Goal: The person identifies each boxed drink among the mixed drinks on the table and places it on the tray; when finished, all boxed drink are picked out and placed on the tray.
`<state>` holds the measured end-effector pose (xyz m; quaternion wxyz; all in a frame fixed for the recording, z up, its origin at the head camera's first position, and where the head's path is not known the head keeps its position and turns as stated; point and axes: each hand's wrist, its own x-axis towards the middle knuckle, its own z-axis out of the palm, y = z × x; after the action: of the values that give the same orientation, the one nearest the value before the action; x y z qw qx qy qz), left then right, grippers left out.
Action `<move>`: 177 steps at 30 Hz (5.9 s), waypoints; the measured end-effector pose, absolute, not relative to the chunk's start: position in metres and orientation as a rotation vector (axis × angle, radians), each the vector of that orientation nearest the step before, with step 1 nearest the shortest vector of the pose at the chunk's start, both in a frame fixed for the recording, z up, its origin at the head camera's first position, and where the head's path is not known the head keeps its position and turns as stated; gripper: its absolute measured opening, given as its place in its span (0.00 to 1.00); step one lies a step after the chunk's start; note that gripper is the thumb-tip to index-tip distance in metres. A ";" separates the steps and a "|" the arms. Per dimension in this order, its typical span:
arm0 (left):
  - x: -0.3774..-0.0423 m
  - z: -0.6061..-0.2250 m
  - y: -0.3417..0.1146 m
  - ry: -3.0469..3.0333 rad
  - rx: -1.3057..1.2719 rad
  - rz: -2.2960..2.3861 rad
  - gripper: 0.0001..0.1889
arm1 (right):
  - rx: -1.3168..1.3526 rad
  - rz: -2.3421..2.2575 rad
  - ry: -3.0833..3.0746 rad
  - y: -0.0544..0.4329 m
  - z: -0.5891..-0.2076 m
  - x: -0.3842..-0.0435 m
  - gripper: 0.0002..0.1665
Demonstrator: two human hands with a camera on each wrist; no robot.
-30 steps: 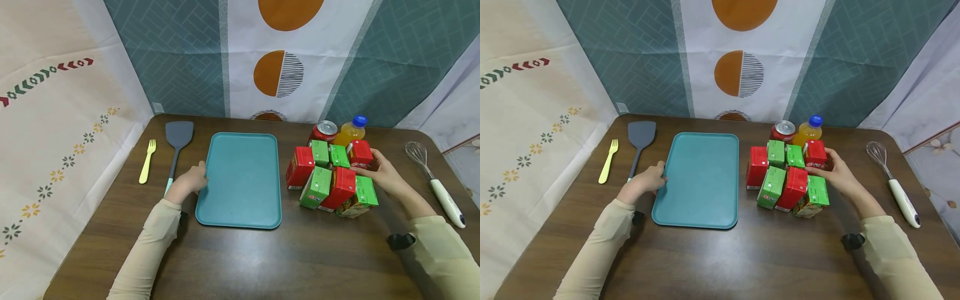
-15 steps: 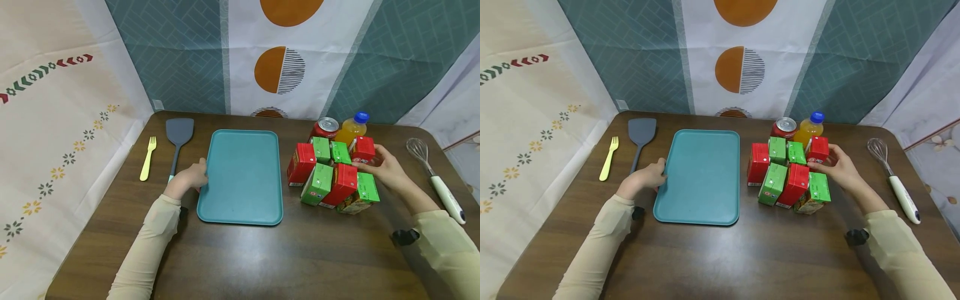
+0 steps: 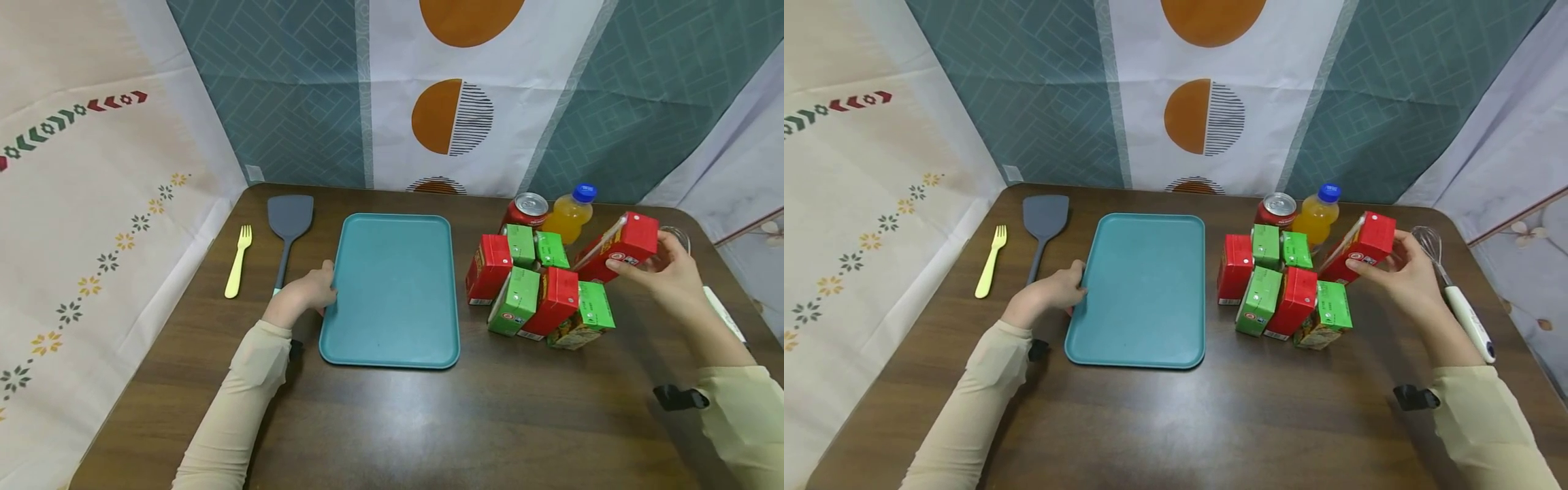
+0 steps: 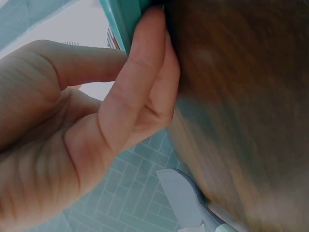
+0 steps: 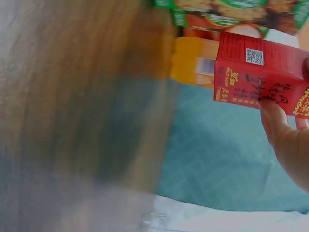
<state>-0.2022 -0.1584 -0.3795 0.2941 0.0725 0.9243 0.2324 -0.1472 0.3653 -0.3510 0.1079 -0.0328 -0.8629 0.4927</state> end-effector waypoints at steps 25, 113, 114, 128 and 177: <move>-0.199 -0.385 -0.167 2.426 0.266 0.707 0.30 | 0.405 2.081 -1.628 0.255 -0.269 -0.114 0.37; -0.209 -0.380 -0.162 2.469 0.262 0.544 0.35 | 1.230 1.040 -2.416 0.135 -0.324 -0.094 0.33; -0.209 -0.380 -0.162 2.469 0.260 0.547 0.35 | 1.259 0.987 -2.350 0.144 -0.326 -0.092 0.32; -0.203 -0.382 -0.166 2.456 0.257 0.600 0.35 | 1.117 0.442 -2.275 0.255 -0.321 -0.069 0.35; -0.201 -0.382 -0.165 2.436 0.242 0.574 0.36 | 0.382 1.298 -2.323 0.321 -0.321 -0.055 0.54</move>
<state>-0.2015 -0.1648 -0.3821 0.3087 0.0916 0.9215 0.2170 -0.0548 0.3206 -0.3209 0.2247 0.1385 -0.8420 0.4705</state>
